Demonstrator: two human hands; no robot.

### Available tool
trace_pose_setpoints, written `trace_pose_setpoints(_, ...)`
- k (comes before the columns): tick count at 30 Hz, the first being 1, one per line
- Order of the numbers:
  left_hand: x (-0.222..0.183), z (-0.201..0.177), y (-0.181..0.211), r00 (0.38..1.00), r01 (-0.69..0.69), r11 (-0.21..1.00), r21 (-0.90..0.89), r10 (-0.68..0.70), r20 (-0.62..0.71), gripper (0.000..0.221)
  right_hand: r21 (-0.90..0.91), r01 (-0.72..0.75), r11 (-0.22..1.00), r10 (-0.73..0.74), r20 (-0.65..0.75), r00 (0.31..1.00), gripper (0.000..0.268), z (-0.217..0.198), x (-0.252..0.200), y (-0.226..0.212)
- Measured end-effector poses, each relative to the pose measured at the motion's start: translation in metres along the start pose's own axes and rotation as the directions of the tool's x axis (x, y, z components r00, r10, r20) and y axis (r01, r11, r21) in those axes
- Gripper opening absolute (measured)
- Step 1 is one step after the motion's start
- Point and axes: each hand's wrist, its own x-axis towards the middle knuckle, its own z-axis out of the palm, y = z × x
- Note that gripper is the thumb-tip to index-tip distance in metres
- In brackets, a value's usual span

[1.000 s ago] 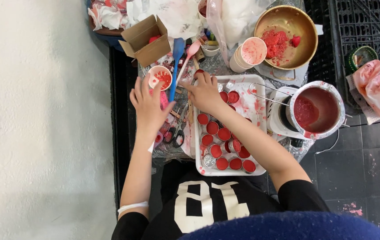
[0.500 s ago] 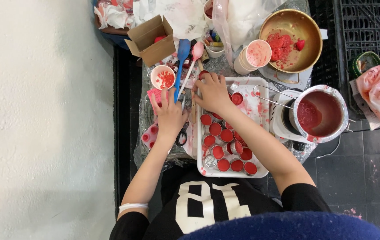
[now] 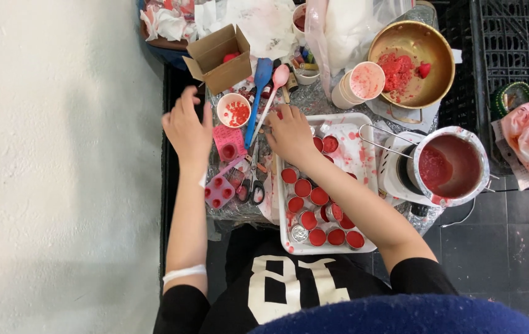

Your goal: The person fills small red candle cups with red wax. They place empty metal cups on a tray, spoon red wax from a bowl into a silicone mold, stir melted red wax in a pouring pitcher with a blue spatula, and top up the cups with wax by hand and with the spatula.

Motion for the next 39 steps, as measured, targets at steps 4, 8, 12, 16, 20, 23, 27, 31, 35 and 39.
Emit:
trace_pose_setpoints(4, 0.027, 0.007, -0.012, 0.996, -0.051, 0.998, -0.042, 0.048, -0.071, 0.028, 0.105, -0.016, 0.994, 0.015, 0.012, 1.000, 0.026, -0.011, 0.024, -0.013)
trace_pose_setpoints(8, 0.038, 0.014, -0.017, 0.980, -0.129, 0.991, -0.019, 0.124, -0.158, 0.007, 0.143, 0.016, 0.990, -0.014, -0.014, 1.000, 0.027, -0.010, 0.037, -0.019)
trace_pose_setpoints(12, 0.054, 0.005, -0.013, 0.959, -0.137, 0.991, 0.000, 0.133, -0.249, 0.004, 0.170, 0.031, 0.985, -0.031, -0.005, 1.000, 0.021, -0.010, 0.053, -0.023)
trace_pose_setpoints(16, 0.071, -0.010, -0.004, 0.956, -0.121, 0.990, -0.074, 0.096, -0.279, 0.003, 0.196, 0.031, 0.980, -0.024, -0.035, 0.999, 0.018, -0.016, 0.064, -0.031)
trace_pose_setpoints(20, 0.074, -0.033, 0.019, 0.953, -0.101, 0.967, -0.232, 0.027, -0.303, 0.005, 0.341, -0.031, 0.940, 0.035, -0.005, 0.999, 0.022, -0.029, 0.067, -0.033)
trace_pose_setpoints(23, 0.064, -0.046, 0.042, 0.953, -0.087, 0.925, -0.369, -0.030, -0.300, 0.007, 0.620, -0.248, 0.744, 0.178, 0.173, 0.969, 0.033, -0.030, 0.066, -0.026)
trace_pose_setpoints(27, 0.035, -0.061, 0.074, 0.979, -0.006, 0.742, -0.671, -0.131, -0.154, 0.009, 0.804, -0.546, -0.237, 0.167, 0.587, 0.792, 0.036, -0.068, 0.062, -0.031)
trace_pose_setpoints(31, 0.007, -0.062, 0.104, 0.998, -0.048, 0.677, -0.734, 0.005, -0.060, 0.011, 0.838, -0.236, -0.492, 0.257, 0.398, 0.881, 0.032, -0.080, -0.004, -0.006)
trace_pose_setpoints(35, -0.003, -0.049, 0.140, 0.953, -0.141, 0.642, -0.753, 0.294, 0.073, 0.015, 0.963, -0.244, 0.112, 0.420, 0.177, 0.890, 0.018, -0.153, -0.085, 0.006)
trace_pose_setpoints(39, -0.010, -0.017, 0.189, 0.841, -0.240, 0.622, -0.745, 0.517, 0.161, 0.018, 0.833, -0.327, 0.446, 0.647, -0.048, 0.761, 0.020, -0.211, -0.183, 0.020)
